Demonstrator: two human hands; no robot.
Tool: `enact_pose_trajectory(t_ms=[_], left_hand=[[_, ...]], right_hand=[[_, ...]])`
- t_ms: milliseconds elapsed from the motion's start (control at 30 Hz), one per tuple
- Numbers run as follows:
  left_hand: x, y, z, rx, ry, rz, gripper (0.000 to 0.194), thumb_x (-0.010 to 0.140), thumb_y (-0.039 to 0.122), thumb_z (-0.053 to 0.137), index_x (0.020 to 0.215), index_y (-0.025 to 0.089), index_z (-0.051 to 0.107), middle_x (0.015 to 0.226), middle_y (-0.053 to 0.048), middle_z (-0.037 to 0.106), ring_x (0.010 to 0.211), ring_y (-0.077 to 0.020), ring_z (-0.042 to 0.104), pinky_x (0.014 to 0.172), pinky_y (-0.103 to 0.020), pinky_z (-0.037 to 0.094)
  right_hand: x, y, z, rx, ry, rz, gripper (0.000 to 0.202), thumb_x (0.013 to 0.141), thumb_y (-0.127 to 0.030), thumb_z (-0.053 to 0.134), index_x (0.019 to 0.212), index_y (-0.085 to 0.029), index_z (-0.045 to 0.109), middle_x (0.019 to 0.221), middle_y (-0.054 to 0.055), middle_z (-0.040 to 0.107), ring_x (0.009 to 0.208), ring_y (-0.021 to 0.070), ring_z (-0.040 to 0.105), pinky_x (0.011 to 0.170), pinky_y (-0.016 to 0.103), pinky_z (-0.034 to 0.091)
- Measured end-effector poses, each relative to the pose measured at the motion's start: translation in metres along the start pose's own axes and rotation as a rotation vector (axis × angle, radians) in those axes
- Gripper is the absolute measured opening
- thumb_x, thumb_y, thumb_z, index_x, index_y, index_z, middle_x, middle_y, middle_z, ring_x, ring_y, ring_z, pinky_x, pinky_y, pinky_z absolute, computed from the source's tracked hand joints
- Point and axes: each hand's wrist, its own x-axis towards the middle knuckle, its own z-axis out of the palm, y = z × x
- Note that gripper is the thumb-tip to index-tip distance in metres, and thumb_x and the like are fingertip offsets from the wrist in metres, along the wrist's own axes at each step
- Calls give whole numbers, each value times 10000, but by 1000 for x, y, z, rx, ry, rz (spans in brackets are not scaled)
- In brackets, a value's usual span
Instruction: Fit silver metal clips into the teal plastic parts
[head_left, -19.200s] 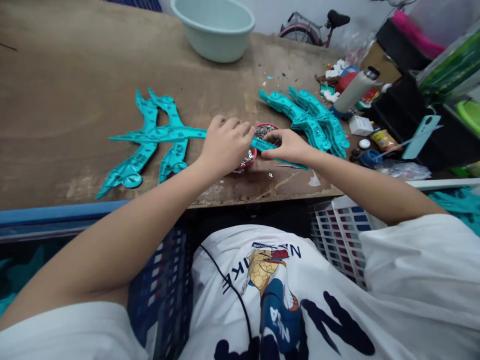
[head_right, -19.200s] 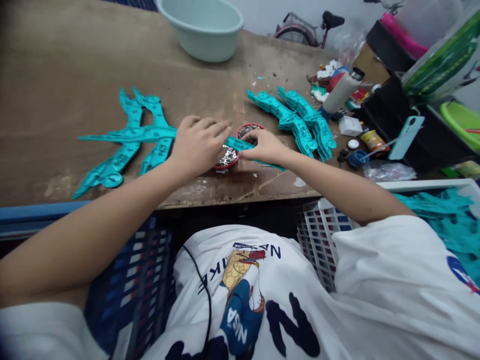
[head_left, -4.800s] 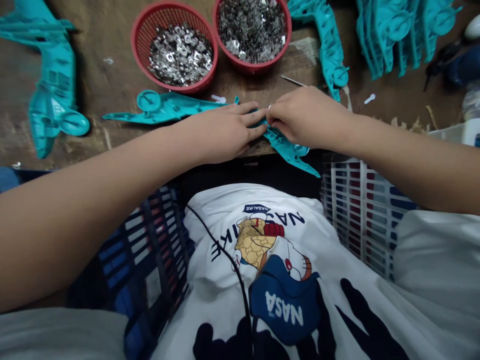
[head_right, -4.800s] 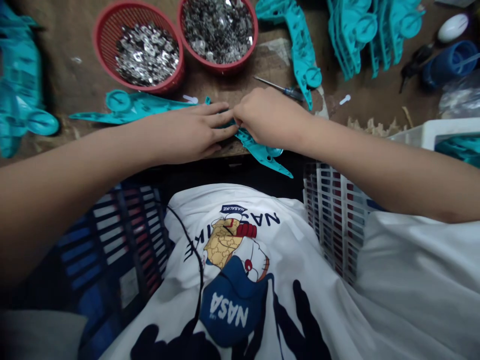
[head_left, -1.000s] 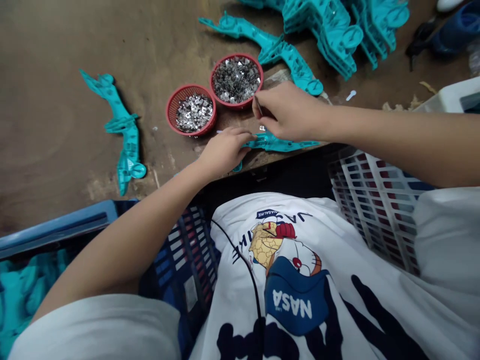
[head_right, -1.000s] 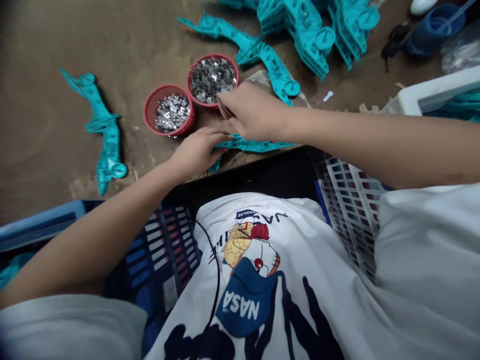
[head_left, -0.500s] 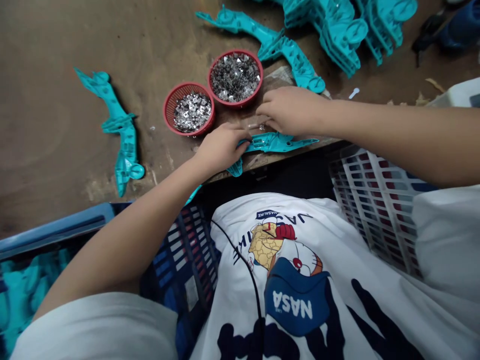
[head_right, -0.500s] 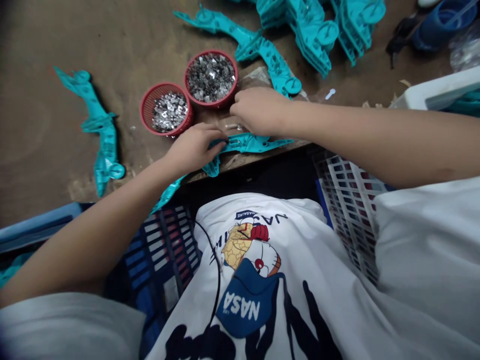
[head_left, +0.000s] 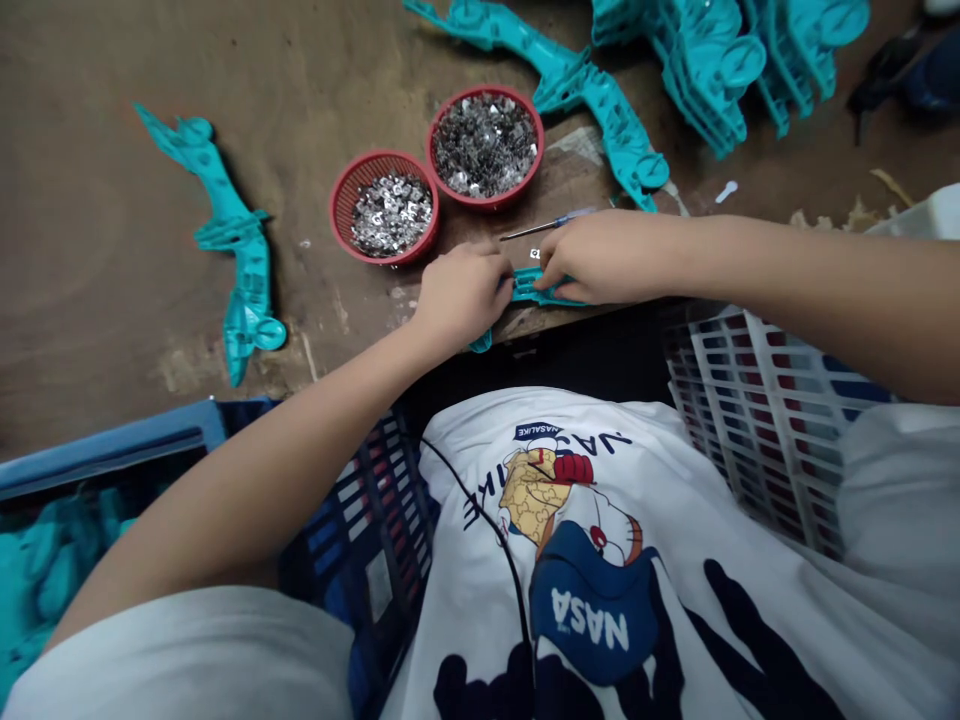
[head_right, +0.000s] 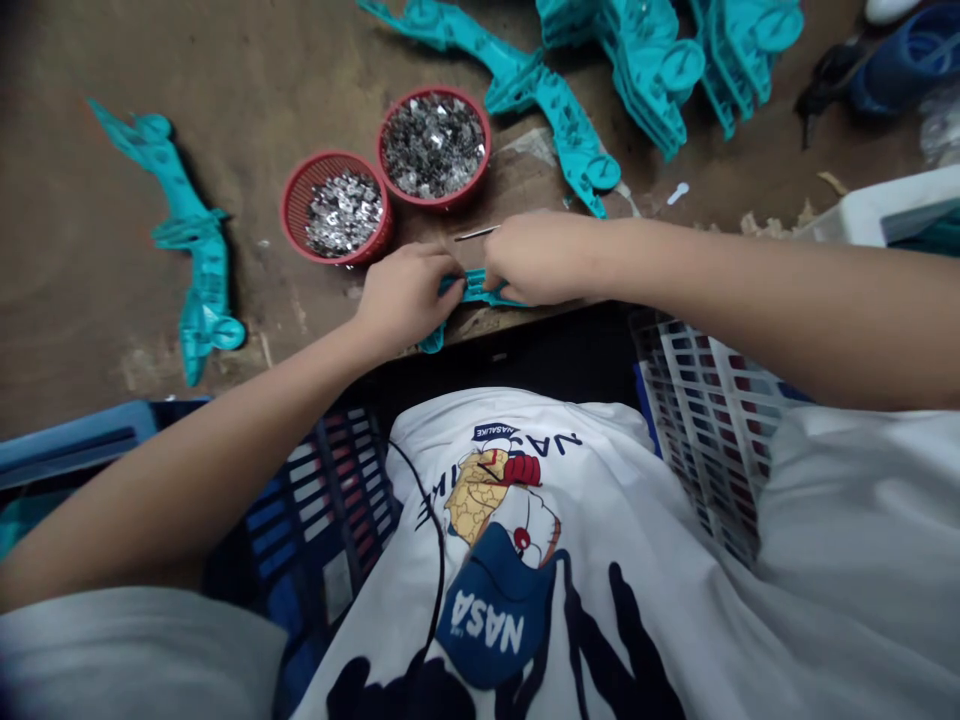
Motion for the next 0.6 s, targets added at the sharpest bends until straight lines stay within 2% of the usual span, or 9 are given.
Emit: enact_pose_trajectory(t_ms=[133, 200, 267, 333, 400, 467, 533, 600], left_hand=[[-1, 3, -1, 41, -14, 14, 357, 1170, 270, 632, 1281, 169, 956, 1389, -217, 930, 1408, -482, 864, 1086, -570, 727], [-1, 4, -2, 42, -4, 13, 353, 1172, 263, 631, 1298, 183, 950, 1381, -202, 936, 1379, -461, 876, 1049, -539, 728], [-2, 2, -7, 39, -1, 13, 343, 1174, 270, 635, 1306, 201, 944, 1371, -189, 942, 1346, -447, 886, 1016, -520, 724], [-2, -6, -16, 45, 27, 22, 341, 1183, 285, 627, 1308, 214, 937, 1373, -187, 944, 1338, -446, 889, 1030, -531, 720], [-2, -23, -28, 54, 126, 7, 342, 1202, 312, 611, 1301, 244, 932, 1406, -180, 938, 1378, -438, 875, 1101, -549, 710], [0, -47, -38, 57, 240, -65, 321, 1203, 340, 621, 1276, 274, 927, 1426, -168, 934, 1410, -427, 857, 1165, -556, 695], [6, -77, -42, 60, 281, -169, 265, 1158, 359, 673, 1207, 285, 923, 1339, -156, 946, 1336, -422, 867, 1148, -558, 704], [13, -107, -43, 64, 252, -236, 199, 1092, 361, 733, 1102, 287, 918, 1156, -145, 947, 1181, -407, 877, 1067, -541, 722]], right_hand=[[0, 0, -7, -4, -65, 17, 423, 1227, -200, 707, 1522, -262, 1003, 1402, 125, 956, 1167, 324, 837, 995, 422, 529], [-1, 1, -8, -11, -85, 11, 449, 1216, -217, 723, 1579, -264, 984, 1406, 124, 951, 1159, 322, 843, 990, 424, 553], [-3, 3, -6, -23, -53, -31, 457, 1202, -256, 749, 1601, -266, 970, 1468, 141, 931, 1256, 359, 852, 1055, 457, 598], [-4, 6, 0, -37, 55, -71, 480, 1187, -323, 796, 1641, -254, 935, 1605, 176, 879, 1430, 424, 820, 1177, 525, 619], [-3, 5, 7, -54, 138, -58, 607, 1157, -401, 864, 1736, -219, 853, 1718, 219, 814, 1550, 486, 765, 1249, 580, 610], [0, 0, 14, -69, 125, -2, 737, 1129, -429, 899, 1809, -176, 765, 1711, 252, 807, 1547, 505, 763, 1227, 569, 614], [3, -5, 16, -70, 76, 24, 716, 1122, -398, 878, 1779, -142, 754, 1643, 256, 836, 1497, 482, 789, 1174, 523, 616], [2, -7, 9, -61, 64, 13, 626, 1110, -350, 844, 1692, -126, 791, 1610, 250, 849, 1451, 456, 813, 1132, 496, 614]])
